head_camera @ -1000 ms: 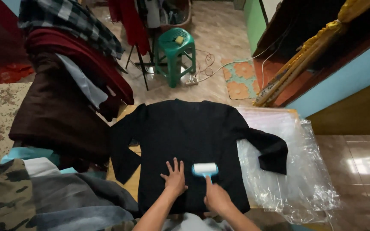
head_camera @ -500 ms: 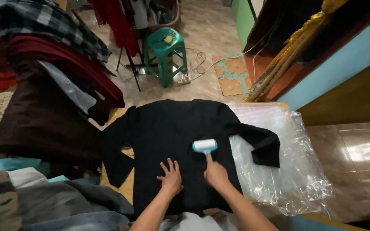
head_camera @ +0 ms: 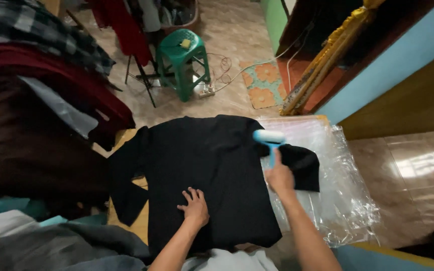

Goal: Using a lint roller to remove lint and dust from a black jacket laid out on a table.

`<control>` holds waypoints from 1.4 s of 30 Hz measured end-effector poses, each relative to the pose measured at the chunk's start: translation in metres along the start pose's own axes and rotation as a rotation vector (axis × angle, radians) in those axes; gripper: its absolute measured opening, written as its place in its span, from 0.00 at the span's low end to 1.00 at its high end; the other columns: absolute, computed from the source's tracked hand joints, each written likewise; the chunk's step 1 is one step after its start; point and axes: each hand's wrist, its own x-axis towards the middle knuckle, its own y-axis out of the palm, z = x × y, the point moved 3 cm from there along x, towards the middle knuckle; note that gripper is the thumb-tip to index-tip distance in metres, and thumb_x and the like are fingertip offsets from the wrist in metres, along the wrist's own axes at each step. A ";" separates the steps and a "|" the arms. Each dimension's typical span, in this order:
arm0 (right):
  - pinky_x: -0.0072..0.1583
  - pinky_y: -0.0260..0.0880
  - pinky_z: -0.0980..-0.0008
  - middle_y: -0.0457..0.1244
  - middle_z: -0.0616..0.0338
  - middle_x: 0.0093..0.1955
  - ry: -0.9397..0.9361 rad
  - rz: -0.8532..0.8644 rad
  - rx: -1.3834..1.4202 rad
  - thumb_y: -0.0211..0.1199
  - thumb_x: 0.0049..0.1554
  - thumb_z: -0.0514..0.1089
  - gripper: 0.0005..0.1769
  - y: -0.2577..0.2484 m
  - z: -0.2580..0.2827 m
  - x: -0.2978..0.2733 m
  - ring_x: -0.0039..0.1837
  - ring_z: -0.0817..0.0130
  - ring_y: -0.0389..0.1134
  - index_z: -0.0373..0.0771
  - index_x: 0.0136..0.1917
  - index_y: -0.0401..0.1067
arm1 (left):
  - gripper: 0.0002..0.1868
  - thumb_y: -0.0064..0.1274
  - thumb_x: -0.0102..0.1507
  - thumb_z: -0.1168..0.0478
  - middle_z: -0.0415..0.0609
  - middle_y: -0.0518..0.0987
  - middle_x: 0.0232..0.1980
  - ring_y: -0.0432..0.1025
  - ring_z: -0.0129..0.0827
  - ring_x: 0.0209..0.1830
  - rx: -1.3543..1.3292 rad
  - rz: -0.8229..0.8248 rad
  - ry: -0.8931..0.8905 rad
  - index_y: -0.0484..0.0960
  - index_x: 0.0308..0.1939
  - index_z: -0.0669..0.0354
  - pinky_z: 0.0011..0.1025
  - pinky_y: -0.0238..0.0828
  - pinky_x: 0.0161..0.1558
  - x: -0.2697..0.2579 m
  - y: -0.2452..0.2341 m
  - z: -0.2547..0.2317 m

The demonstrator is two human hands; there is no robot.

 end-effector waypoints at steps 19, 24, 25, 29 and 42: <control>0.60 0.72 0.42 0.70 0.43 0.58 0.450 -0.162 0.049 0.52 0.56 0.69 0.43 0.048 -0.229 0.015 0.63 0.42 0.73 0.55 0.80 0.52 | 0.38 0.59 0.64 0.57 0.63 0.60 0.76 0.52 0.63 0.79 0.024 -0.219 0.845 0.62 0.74 0.65 0.63 0.56 0.71 -0.042 -0.076 -0.172; 0.64 0.71 0.52 0.73 0.49 0.54 0.277 -0.370 0.421 0.63 0.55 0.58 0.28 0.062 -0.212 0.028 0.63 0.48 0.72 0.43 0.65 0.74 | 0.34 0.56 0.65 0.57 0.63 0.64 0.72 0.59 0.63 0.75 0.019 -0.278 0.993 0.63 0.72 0.65 0.60 0.60 0.70 -0.041 -0.083 -0.207; 0.64 0.71 0.52 0.73 0.49 0.54 0.284 -0.373 0.424 0.63 0.55 0.58 0.28 0.064 -0.208 0.028 0.63 0.48 0.72 0.43 0.65 0.74 | 0.34 0.56 0.65 0.57 0.63 0.64 0.72 0.59 0.63 0.75 0.024 -0.275 0.999 0.63 0.72 0.65 0.60 0.60 0.70 -0.035 -0.079 -0.212; 0.67 0.70 0.49 0.68 0.39 0.61 0.190 -0.390 0.523 0.70 0.52 0.55 0.34 0.058 -0.172 0.017 0.67 0.42 0.68 0.33 0.66 0.72 | 0.33 0.55 0.65 0.55 0.63 0.65 0.71 0.61 0.63 0.74 -0.011 -0.289 1.031 0.65 0.70 0.64 0.58 0.62 0.69 -0.024 -0.070 -0.224; 0.53 0.73 0.46 0.63 0.65 0.48 0.366 -0.458 0.410 0.64 0.53 0.57 0.14 0.073 -0.154 0.089 0.56 0.55 0.71 0.51 0.49 0.74 | 0.28 0.56 0.65 0.55 0.61 0.71 0.60 0.72 0.59 0.62 -0.512 -0.190 0.833 0.69 0.67 0.63 0.46 0.76 0.58 -0.008 -0.087 -0.179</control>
